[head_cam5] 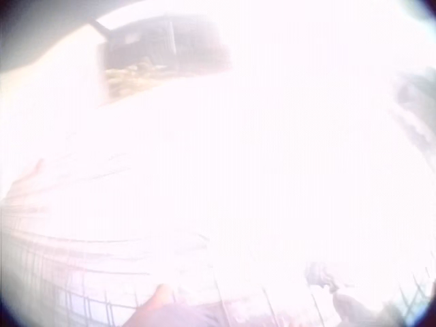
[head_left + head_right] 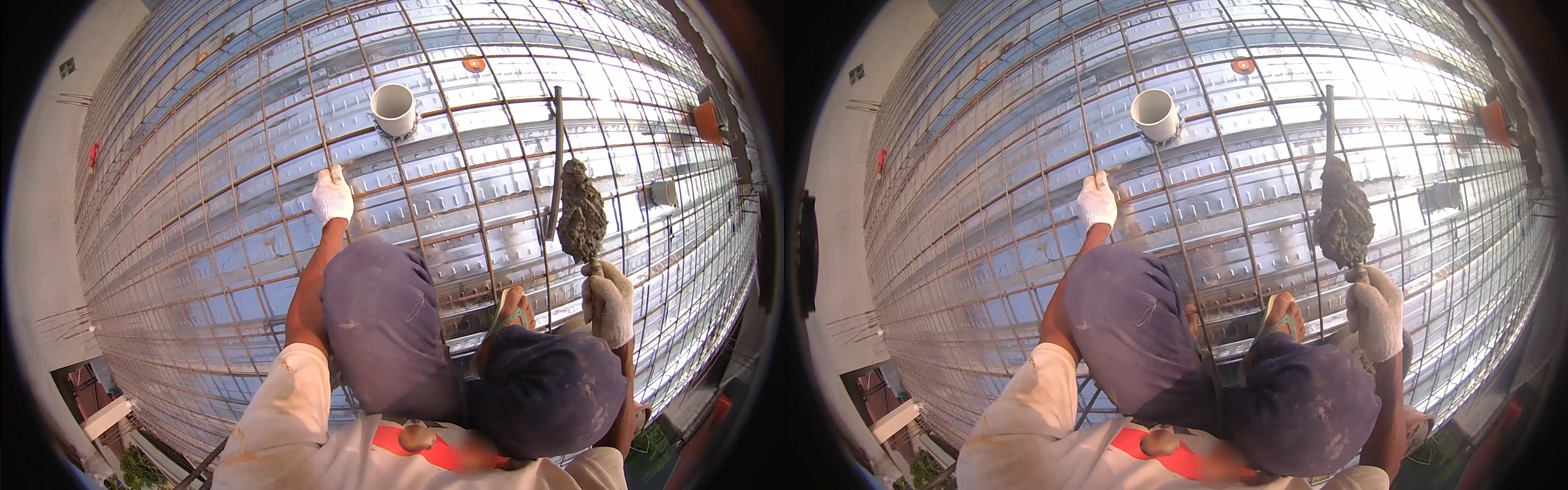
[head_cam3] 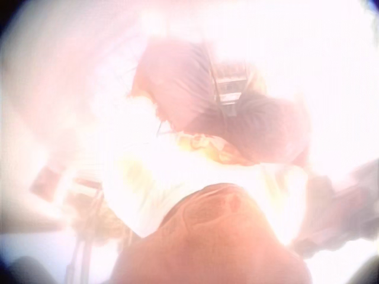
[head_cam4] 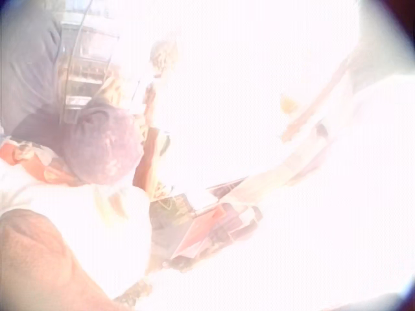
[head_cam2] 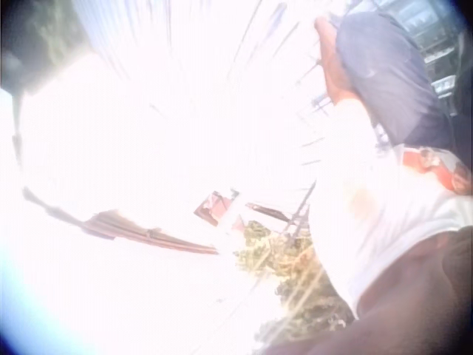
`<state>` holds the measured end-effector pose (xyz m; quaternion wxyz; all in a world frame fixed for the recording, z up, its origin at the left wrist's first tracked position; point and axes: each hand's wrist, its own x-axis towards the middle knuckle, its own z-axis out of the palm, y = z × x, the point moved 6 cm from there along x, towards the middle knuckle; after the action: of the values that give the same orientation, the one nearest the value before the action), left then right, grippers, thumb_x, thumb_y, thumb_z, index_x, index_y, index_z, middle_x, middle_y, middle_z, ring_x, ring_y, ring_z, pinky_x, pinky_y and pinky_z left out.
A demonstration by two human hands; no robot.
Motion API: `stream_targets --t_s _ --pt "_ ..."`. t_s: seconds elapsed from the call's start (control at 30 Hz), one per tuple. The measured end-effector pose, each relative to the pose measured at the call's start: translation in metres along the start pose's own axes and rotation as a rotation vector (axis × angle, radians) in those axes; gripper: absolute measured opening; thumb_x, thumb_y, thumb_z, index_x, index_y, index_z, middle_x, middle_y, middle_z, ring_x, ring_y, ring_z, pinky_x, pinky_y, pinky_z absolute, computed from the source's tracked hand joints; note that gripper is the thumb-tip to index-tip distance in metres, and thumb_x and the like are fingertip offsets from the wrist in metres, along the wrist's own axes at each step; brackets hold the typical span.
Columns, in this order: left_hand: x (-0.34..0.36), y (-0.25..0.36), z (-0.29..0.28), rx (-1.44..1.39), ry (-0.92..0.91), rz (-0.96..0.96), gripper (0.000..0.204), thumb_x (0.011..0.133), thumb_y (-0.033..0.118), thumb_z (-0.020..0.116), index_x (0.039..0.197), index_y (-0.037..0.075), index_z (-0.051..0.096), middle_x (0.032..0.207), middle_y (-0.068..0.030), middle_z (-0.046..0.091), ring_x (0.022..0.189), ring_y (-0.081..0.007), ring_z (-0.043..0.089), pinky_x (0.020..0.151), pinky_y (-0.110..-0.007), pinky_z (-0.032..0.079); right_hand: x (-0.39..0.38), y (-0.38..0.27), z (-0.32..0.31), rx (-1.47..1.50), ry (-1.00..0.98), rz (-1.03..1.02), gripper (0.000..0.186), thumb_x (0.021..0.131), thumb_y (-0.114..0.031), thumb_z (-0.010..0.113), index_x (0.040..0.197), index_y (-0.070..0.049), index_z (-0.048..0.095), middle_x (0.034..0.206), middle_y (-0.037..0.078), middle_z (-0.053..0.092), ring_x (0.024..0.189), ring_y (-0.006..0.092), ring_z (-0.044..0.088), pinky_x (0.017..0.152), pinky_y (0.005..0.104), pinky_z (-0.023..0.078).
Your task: The person applies mortar around a pipe and onto structural joints on a roof using a trowel and a bucket of wet cement mixture.
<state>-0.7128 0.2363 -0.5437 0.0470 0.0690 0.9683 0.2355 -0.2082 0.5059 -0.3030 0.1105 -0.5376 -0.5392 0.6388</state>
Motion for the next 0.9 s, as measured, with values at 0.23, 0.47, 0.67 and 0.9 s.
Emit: stream_targets --t_s 0.23,0.47,0.67,0.9 --pt "-0.005 0.018 -0.005 -0.057 -0.096 -0.044 0.054 0.112 0.058 0.047 0.115 0.010 0.071 0.107 -0.0276 0.076 0.104 -0.0538 0.070 0.088 -0.061 0.055 0.124 -0.046 0.165 -0.203 -0.119 -0.239 0.014 0.101 -0.017 0.068 0.096 -0.004 0.067 0.074 -0.001 0.058 0.057 0.0068 0.056 0.049 0.0251 0.045" --pt "-0.002 0.014 -0.003 -0.034 -0.046 0.022 0.052 0.113 0.053 0.047 0.104 0.006 0.069 0.097 -0.0258 0.076 0.095 -0.0523 0.072 0.083 -0.063 0.056 0.190 -0.036 0.239 -0.681 0.068 -0.770 0.022 0.101 -0.017 0.065 0.108 0.004 0.066 0.091 0.022 0.068 0.081 0.0397 0.063 0.083 0.0451 0.056" --pt "-0.004 0.009 -0.004 -0.055 -0.095 -0.046 0.053 0.112 0.056 0.049 0.113 0.007 0.070 0.106 -0.0299 0.074 0.103 -0.0552 0.069 0.087 -0.062 0.054 0.186 0.006 0.199 0.025 -0.146 -0.085 0.034 0.110 -0.041 0.063 0.107 -0.006 0.067 0.075 0.001 0.059 0.055 0.0132 0.057 0.048 0.0310 0.046" --pt "0.001 0.015 -0.003 -0.046 -0.064 -0.012 0.053 0.112 0.055 0.049 0.113 0.006 0.070 0.107 -0.0292 0.074 0.104 -0.0556 0.068 0.088 -0.062 0.054 0.155 0.058 0.296 0.468 -0.354 0.327 0.048 0.111 -0.053 0.057 0.106 -0.005 0.060 0.071 0.002 0.053 0.049 0.0163 0.050 0.045 0.0353 0.045"
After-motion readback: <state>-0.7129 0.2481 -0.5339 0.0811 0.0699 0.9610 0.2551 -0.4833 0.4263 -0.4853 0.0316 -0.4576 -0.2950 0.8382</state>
